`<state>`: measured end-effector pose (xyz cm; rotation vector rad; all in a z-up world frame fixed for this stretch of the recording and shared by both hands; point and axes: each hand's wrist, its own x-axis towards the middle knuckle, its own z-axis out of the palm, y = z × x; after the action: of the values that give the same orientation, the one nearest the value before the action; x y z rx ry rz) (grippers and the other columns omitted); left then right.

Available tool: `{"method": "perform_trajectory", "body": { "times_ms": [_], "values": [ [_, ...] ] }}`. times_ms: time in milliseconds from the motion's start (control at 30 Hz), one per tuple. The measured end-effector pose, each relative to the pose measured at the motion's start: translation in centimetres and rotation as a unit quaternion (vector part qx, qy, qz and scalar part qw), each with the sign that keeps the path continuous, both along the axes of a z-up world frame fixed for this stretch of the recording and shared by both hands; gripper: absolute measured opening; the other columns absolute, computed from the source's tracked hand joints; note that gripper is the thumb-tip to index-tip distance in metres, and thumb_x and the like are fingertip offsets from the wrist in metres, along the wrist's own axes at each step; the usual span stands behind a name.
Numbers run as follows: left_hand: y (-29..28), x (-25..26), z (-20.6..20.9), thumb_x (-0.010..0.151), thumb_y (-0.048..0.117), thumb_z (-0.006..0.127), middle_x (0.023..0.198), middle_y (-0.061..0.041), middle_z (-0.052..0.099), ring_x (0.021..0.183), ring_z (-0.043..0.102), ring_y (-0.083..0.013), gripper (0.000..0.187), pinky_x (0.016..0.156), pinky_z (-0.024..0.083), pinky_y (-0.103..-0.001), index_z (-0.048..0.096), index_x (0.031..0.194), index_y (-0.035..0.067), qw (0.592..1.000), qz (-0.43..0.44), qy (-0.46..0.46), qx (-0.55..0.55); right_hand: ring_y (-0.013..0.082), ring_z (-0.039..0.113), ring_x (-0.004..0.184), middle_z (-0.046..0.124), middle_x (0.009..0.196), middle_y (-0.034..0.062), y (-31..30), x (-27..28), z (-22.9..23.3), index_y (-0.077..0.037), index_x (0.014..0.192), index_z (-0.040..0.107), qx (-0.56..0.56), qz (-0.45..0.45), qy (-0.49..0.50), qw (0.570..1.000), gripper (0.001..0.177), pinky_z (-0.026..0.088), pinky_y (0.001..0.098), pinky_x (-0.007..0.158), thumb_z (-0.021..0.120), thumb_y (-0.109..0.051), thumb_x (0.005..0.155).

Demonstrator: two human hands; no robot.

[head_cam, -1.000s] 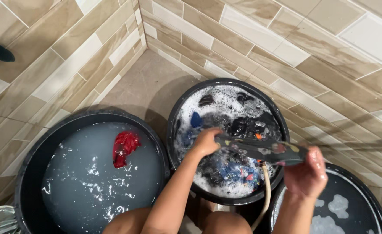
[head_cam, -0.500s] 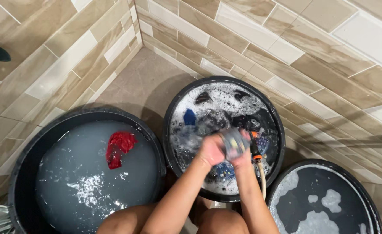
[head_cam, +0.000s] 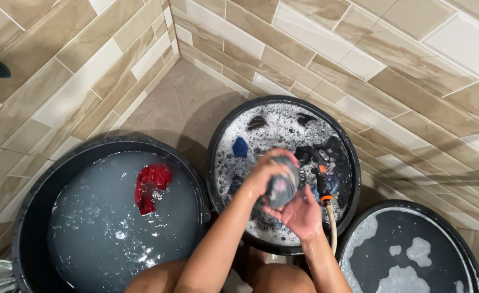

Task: The person washes clothes by hand in a basin of soapy water, scrubbing and rinsing items including a red cloth, a blue patterned cloth, and dark garments. The person transfers washed items to a second basin of clean water for rinsing.

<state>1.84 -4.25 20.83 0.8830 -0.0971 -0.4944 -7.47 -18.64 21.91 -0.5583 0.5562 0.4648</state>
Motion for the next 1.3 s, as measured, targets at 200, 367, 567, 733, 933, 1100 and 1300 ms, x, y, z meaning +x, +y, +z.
{"method": "perform_trajectory", "body": {
  "times_ms": [200, 367, 567, 733, 933, 1100, 1300],
  "values": [
    [-5.0, -2.4, -1.4, 0.081, 0.011, 0.075, 0.103, -0.012, 0.074, 0.092, 0.072, -0.0230, 0.035, 0.085, 0.061, -0.035, 0.072, 0.116, 0.010, 0.998, 0.056, 0.043, -0.007, 0.0271, 0.068, 0.100, 0.072, 0.107, 0.0076, -2.1, 3.6, -2.3, -0.014, 0.109, 0.067, -0.052, -0.191, 0.051, 0.979, 0.030, 0.057, 0.0463, 0.086, 0.065, -0.042, 0.096],
    [-6.2, -0.1, -5.4, 0.092, 0.025, 0.075, 0.086, -0.004, 0.069, 0.068, 0.066, -0.0190, 0.020, 0.056, 0.054, -0.038, 0.070, 0.107, 0.014, 0.926, 0.077, 0.305, -0.210, 0.0284, 0.065, 0.098, 0.068, 0.105, 0.0074, 0.0, 3.6, 0.7, -0.008, 0.093, 0.062, -0.680, -0.191, -0.304, 0.640, 0.006, 0.052, 0.0406, 0.092, 0.066, -0.012, 0.094],
    [-5.4, 3.0, -7.5, 0.098, 0.023, 0.063, 0.092, -0.007, 0.070, 0.079, 0.068, -0.0155, 0.024, 0.068, 0.058, -0.031, 0.073, 0.116, 0.012, 0.955, -0.222, 0.194, -0.023, 0.0380, 0.059, 0.093, 0.064, 0.094, 0.0108, 3.0, 3.4, 6.0, -0.012, 0.073, 0.059, -0.762, -0.064, -0.609, 0.208, 0.017, 0.041, 0.0485, 0.072, 0.075, -0.013, 0.069],
    [-6.3, 3.3, -7.5, 0.090, 0.012, 0.058, 0.095, -0.012, 0.074, 0.069, 0.061, -0.0148, 0.037, 0.061, 0.053, -0.031, 0.076, 0.122, 0.013, 0.909, -0.384, -0.003, 0.164, 0.0348, 0.059, 0.092, 0.066, 0.100, 0.0127, 2.9, 1.2, 4.5, -0.013, 0.082, 0.067, -0.669, 0.071, -0.737, 0.061, 0.021, 0.048, 0.0469, 0.076, 0.067, -0.031, 0.070],
    [-6.9, -0.5, -6.5, 0.087, 0.016, 0.063, 0.100, -0.024, 0.077, 0.080, 0.073, -0.0334, 0.029, 0.074, 0.057, -0.045, 0.082, 0.104, 0.002, 0.590, -0.375, -0.279, 0.658, 0.0285, 0.063, 0.102, 0.068, 0.111, 0.0065, 2.5, -0.1, -4.9, -0.014, 0.103, 0.076, -0.580, 0.119, -0.803, -0.066, 0.038, 0.050, 0.0448, 0.086, 0.060, -0.034, 0.075],
    [1.1, -1.4, -4.2, 0.084, 0.020, 0.059, 0.100, -0.018, 0.078, 0.090, 0.075, -0.0361, 0.027, 0.080, 0.058, -0.047, 0.080, 0.099, 0.013, 0.732, -0.159, -0.178, 0.638, 0.0272, 0.067, 0.105, 0.070, 0.114, 0.0107, 6.4, 1.9, -8.9, -0.013, 0.104, 0.076, -0.553, 0.206, -0.805, -0.059, 0.028, 0.053, 0.0434, 0.087, 0.060, -0.026, 0.084],
    [16.0, 1.9, -2.0, 0.079, 0.019, 0.064, 0.090, -0.011, 0.078, 0.079, 0.075, -0.0287, 0.027, 0.072, 0.059, -0.042, 0.079, 0.101, 0.016, 0.795, 0.193, -0.074, 0.570, 0.0346, 0.066, 0.099, 0.067, 0.110, 0.0196, 11.4, 6.7, -4.6, -0.005, 0.099, 0.068, -0.663, 0.431, -0.595, 0.145, 0.020, 0.054, 0.0481, 0.080, 0.062, -0.020, 0.086]
  ]
}}
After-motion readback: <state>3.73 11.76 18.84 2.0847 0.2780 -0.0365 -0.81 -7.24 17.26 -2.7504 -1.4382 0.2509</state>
